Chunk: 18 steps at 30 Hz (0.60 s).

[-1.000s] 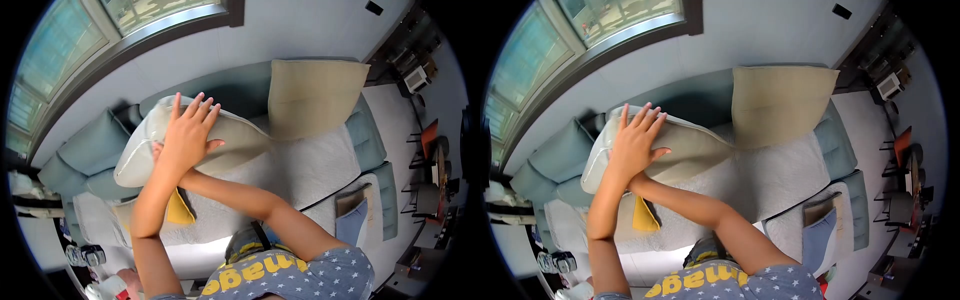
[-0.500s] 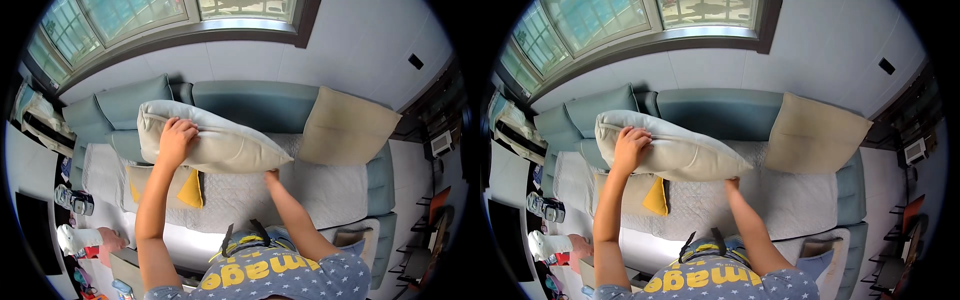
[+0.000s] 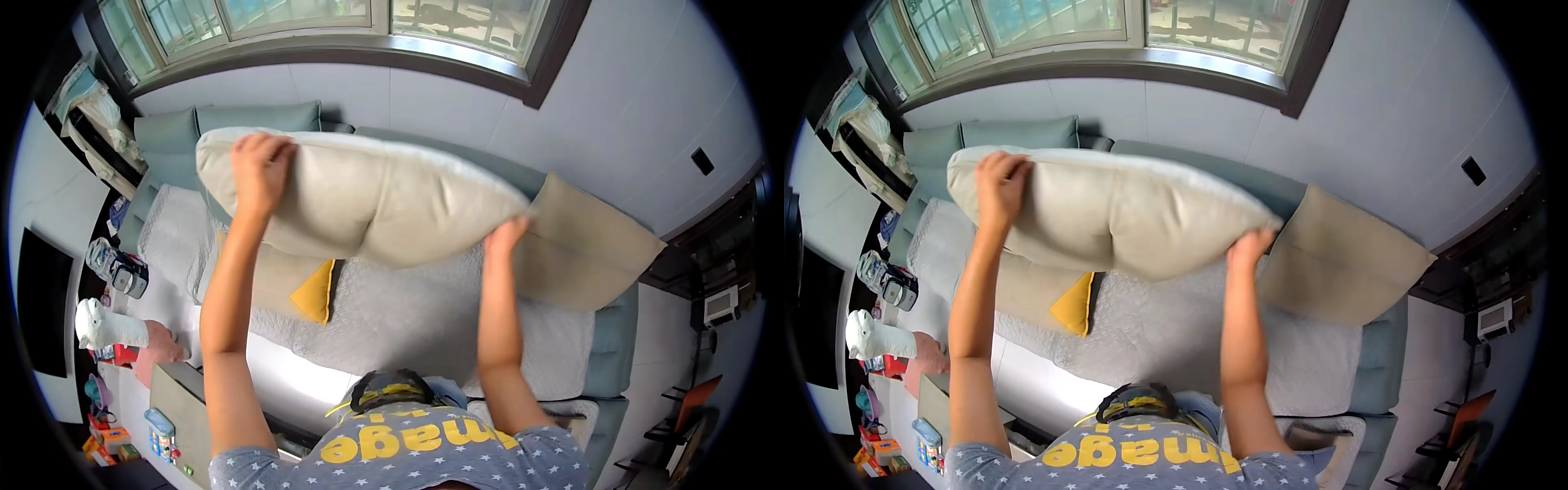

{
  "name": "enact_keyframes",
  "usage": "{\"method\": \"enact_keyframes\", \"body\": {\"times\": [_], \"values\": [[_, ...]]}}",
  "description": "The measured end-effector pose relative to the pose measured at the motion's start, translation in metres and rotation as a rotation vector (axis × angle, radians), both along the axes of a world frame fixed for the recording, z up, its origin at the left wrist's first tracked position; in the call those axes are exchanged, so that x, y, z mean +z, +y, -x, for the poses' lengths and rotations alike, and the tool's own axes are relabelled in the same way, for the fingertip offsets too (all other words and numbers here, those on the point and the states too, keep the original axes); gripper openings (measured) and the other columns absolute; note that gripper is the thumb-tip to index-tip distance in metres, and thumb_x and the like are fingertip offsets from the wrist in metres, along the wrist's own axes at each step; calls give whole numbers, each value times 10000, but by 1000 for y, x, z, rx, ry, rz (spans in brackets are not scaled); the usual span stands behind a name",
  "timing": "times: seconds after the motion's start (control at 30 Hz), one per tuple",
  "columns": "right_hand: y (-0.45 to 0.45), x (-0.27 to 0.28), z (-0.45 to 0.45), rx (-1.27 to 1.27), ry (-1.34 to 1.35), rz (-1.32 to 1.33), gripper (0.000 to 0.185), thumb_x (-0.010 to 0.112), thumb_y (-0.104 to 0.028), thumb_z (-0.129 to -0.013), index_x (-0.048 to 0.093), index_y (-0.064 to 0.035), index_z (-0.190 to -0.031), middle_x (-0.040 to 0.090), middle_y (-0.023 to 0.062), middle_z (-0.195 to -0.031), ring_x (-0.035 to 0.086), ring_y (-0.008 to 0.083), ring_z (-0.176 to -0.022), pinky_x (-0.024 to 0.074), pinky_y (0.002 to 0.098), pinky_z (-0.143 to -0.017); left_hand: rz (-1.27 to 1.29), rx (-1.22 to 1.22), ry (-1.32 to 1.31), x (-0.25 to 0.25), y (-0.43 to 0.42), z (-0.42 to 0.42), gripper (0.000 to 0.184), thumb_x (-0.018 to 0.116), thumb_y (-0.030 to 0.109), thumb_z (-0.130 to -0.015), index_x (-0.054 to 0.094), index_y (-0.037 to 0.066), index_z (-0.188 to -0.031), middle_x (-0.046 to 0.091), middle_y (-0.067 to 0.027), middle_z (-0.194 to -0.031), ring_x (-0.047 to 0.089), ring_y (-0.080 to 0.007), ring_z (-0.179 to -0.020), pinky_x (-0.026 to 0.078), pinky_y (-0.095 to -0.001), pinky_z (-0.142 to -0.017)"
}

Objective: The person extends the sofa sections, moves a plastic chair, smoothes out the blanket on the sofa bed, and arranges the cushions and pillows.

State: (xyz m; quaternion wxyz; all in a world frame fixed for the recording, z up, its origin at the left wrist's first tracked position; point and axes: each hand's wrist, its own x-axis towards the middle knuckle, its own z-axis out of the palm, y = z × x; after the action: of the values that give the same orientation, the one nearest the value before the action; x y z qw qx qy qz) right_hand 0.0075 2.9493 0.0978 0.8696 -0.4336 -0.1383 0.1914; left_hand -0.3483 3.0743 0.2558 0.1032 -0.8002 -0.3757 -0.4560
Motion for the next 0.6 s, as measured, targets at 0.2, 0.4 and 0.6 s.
{"method": "enact_keyframes", "body": {"times": [0.2,0.4,0.6], "values": [[-25,166,41,-126,-974,296,190,401,93,-649,555,34,-742,586,132,-725,545,268,-677,440,325,-630,631,168,-500,-111,-11,61,162,667,126,-784,637,-24,-838,620,-115,-766,567,-176,-684,459,-280,-661],[-15,34,124,182,-1488,564,83,532,-21,-630,578,-60,-687,565,110,-716,569,319,-733,476,402,-640,1089,-171,-483,-254,-64,22,210,569,52,-822,605,25,-1027,629,-112,-973,582,-172,-958,447,-290,-826],[-41,-138,237,641,-1537,731,205,588,-139,-670,611,-34,-845,607,155,-876,594,304,-852,483,437,-750,1143,-308,114,-258,-105,-35,305,487,219,-870,576,8,-1071,589,-191,-1097,534,-329,-1062,396,-373,-929]]}}
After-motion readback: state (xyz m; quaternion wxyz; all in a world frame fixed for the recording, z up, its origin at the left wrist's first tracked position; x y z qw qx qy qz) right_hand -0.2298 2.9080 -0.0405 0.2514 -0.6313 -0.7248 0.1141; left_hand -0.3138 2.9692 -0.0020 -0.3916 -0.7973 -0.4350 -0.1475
